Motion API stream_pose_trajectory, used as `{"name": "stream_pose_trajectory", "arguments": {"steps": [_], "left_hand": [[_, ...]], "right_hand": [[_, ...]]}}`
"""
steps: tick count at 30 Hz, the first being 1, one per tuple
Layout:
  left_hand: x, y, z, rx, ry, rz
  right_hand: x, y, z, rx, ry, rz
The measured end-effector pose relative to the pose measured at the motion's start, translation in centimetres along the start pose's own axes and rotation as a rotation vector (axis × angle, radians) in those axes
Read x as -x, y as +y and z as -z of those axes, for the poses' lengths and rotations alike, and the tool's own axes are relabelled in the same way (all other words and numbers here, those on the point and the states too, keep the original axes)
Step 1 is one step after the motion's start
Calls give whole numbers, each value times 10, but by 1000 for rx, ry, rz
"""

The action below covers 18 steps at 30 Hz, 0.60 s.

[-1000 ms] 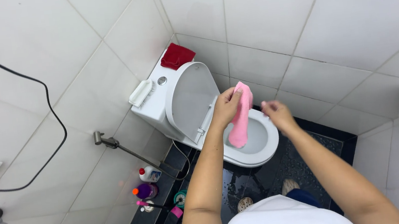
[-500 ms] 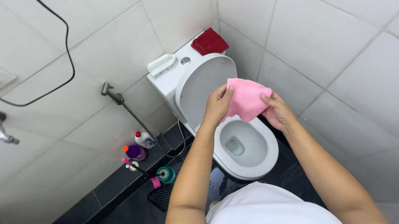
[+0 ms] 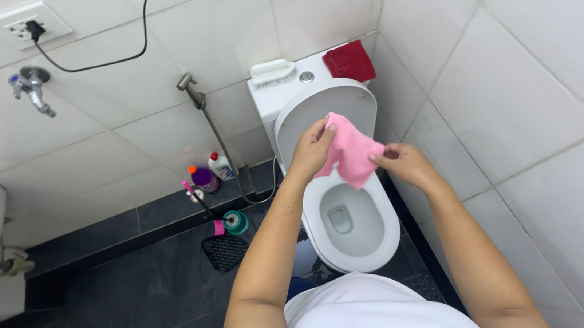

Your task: The person wipes the white tiled walls of a bathroom using a pink cloth. They clean the wall above the toilet, around the toilet paper holder, and the wall above the sink area.

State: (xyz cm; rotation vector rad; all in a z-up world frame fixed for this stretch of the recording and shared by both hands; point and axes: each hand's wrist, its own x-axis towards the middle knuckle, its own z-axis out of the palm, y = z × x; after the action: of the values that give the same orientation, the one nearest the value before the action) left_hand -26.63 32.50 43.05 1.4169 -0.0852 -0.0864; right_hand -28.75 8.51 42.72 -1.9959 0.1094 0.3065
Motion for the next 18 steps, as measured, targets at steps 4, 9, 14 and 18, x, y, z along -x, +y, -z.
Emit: {"name": "stream_pose_trajectory", "arguments": {"steps": [4, 9, 14, 18], "left_hand": [[-1, 8, -2, -262, -24, -46], [20, 60, -15, -481, -136, -29], [39, 95, -16, -555, -211, -117], [34, 77, -3, -602, -230, -93]], "right_hand": [[0, -30, 3, 274, 70, 256], [13, -96, 14, 105, -38, 792], [-16, -77, 25, 34, -366, 355], [-14, -71, 31, -12, -380, 344]]}}
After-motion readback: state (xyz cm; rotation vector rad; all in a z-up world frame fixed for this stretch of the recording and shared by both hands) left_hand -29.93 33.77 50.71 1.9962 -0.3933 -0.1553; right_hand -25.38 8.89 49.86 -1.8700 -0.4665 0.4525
